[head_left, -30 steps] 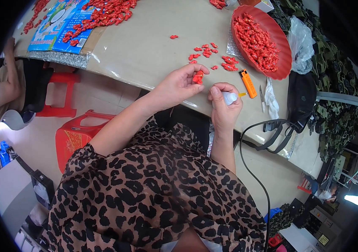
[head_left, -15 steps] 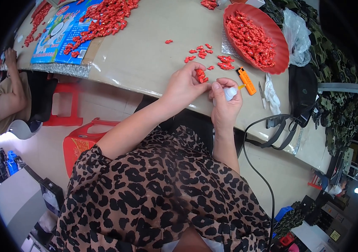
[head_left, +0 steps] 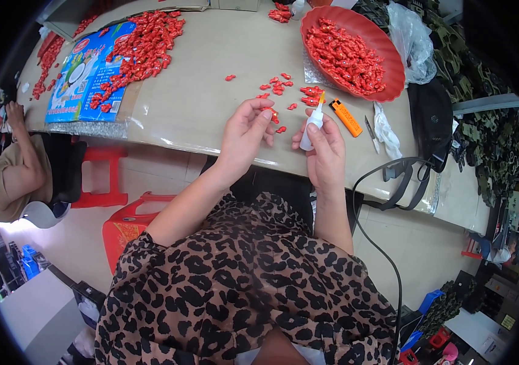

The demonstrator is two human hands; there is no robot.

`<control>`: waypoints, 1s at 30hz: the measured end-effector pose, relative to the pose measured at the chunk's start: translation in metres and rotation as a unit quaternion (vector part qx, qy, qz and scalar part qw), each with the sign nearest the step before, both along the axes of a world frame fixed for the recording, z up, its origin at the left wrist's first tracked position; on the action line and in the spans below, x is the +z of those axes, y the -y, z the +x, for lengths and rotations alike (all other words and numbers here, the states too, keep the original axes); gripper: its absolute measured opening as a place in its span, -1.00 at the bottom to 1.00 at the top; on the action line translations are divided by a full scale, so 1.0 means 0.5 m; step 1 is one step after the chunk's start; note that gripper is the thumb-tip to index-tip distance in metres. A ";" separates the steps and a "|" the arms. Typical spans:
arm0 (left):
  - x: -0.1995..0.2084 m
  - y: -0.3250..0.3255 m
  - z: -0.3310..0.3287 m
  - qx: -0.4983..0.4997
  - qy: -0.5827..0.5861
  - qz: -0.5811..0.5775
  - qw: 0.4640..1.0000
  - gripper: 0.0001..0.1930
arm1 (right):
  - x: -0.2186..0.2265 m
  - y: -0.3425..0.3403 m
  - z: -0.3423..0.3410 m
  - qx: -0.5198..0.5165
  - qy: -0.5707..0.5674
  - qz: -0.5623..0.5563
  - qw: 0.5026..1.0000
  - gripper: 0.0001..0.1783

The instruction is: The person assembles small red plastic figurines by applying glue from a squeeze bottle and joining parts together by hand, wiping the glue bottle tip with a cloth.

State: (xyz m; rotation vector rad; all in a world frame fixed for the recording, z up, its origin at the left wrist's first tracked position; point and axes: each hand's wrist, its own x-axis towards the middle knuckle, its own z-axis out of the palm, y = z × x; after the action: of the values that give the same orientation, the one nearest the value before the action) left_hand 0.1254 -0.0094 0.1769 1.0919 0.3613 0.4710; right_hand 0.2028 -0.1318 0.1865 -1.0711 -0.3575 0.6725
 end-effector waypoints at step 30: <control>0.050 0.007 -0.010 -0.127 -0.026 0.159 0.979 -0.73 | 0.027 0.005 -0.034 -0.033 -0.030 0.047 0.998 -0.74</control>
State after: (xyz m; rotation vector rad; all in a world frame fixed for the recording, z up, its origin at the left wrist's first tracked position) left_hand 0.1205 -0.0130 0.2018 1.4427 0.1902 0.2769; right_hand 0.1856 -0.1345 0.1999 -0.9675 -0.2976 0.6227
